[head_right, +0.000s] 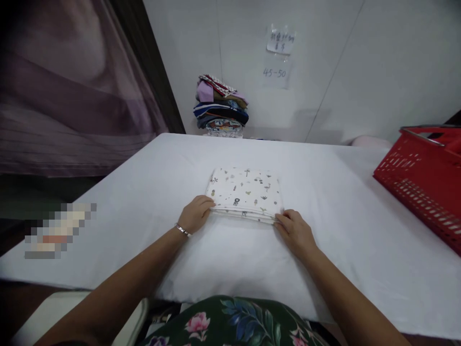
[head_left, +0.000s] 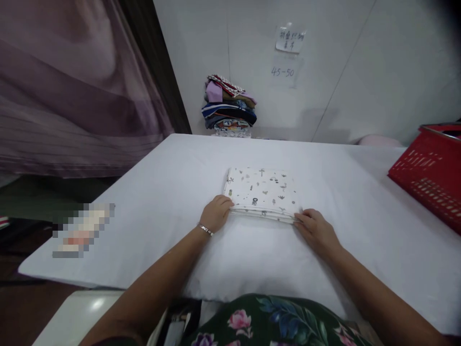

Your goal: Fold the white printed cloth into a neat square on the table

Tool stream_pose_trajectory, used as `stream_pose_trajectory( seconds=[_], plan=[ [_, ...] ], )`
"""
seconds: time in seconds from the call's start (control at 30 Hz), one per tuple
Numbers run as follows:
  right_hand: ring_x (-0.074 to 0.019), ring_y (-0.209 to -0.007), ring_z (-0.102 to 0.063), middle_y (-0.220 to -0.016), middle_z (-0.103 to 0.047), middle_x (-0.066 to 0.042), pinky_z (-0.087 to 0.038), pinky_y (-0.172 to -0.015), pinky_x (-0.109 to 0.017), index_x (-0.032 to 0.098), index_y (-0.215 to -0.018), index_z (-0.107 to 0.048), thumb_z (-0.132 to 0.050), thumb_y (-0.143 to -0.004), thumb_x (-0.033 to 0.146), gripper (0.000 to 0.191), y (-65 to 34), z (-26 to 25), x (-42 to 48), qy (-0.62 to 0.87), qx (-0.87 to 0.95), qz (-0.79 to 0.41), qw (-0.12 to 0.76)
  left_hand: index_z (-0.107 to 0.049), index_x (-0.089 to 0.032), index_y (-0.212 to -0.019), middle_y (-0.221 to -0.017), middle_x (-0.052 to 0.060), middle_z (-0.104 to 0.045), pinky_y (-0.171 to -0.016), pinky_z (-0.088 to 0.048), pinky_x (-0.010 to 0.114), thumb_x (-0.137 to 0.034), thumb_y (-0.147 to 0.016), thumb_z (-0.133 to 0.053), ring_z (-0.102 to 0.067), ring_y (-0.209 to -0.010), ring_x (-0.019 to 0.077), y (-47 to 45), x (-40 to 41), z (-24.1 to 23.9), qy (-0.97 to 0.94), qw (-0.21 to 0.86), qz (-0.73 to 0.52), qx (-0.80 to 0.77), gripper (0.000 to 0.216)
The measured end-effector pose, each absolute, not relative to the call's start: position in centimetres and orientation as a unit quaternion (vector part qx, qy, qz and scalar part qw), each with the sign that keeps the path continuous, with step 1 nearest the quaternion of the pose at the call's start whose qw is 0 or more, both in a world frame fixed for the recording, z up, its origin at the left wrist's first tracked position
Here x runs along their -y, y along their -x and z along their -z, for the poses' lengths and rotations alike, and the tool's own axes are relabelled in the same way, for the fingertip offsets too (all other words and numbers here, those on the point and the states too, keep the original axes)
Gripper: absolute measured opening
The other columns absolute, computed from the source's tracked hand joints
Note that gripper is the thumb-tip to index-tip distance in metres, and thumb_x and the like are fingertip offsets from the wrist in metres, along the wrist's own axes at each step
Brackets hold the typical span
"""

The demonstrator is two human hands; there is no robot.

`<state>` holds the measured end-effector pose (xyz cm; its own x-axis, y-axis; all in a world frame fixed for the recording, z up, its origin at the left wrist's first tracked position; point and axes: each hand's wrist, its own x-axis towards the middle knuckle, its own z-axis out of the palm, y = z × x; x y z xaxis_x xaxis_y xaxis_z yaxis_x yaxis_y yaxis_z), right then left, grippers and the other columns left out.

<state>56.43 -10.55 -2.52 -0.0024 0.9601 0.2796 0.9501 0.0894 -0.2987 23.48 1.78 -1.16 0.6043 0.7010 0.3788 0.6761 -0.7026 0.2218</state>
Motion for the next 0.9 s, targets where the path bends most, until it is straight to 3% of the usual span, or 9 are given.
stream_pose_trajectory(
  seconds=[0.13, 0.3, 0.53, 0.9],
  plan=[
    [-0.0204, -0.093, -0.054, -0.100, -0.057, -0.006, -0.048, -0.070, -0.031, 0.027, -0.095, -0.066, -0.043, -0.086, 0.039, 0.028, -55.7, 0.5, 9.5, 0.665, 0.705, -0.034, 0.242, -0.061, -0.022, -0.100, -0.103, 0.002, -0.064, -0.089, -0.041, 0.036, -0.014, -0.074, -0.051, -0.054, -0.100, 0.0189, -23.8, -1.3, -0.4, -0.879, 0.075, -0.216, -0.417, 0.029],
    [-0.0183, -0.095, -0.053, -0.100, -0.060, -0.005, -0.045, -0.077, -0.030, 0.025, -0.092, -0.066, -0.042, -0.088, 0.029, 0.025, -53.9, -1.2, 6.3, 0.625, 0.738, -0.060, 0.248, -0.064, -0.023, -0.091, -0.093, 0.001, -0.066, -0.086, -0.037, 0.037, -0.029, -0.085, -0.046, -0.056, -0.091, 0.0175, -26.6, -1.7, -1.7, -0.875, 0.084, -0.225, -0.421, 0.020],
    [-0.0169, -0.089, -0.054, -0.091, -0.061, -0.004, -0.043, -0.070, -0.026, 0.024, -0.085, -0.068, -0.044, -0.088, 0.028, 0.024, -53.5, -0.9, 4.1, 0.591, 0.791, -0.081, 0.137, -0.067, -0.023, -0.082, -0.087, 0.002, -0.064, -0.077, -0.036, 0.035, -0.030, -0.083, -0.053, -0.052, -0.085, 0.0189, -28.7, -2.8, -1.2, -0.921, 0.050, -0.127, -0.364, 0.015],
    [-0.0169, -0.086, -0.054, -0.094, -0.061, -0.007, -0.042, -0.068, -0.027, 0.020, -0.090, -0.063, -0.038, -0.091, 0.025, 0.025, -54.2, -0.4, 5.0, 0.555, 0.804, 0.002, 0.214, -0.062, -0.018, -0.084, -0.087, 0.005, -0.061, -0.072, -0.037, 0.032, -0.024, -0.090, -0.040, -0.050, -0.083, 0.0178, -28.3, -2.2, -1.6, -0.930, -0.025, -0.177, -0.320, 0.023]
  ],
)
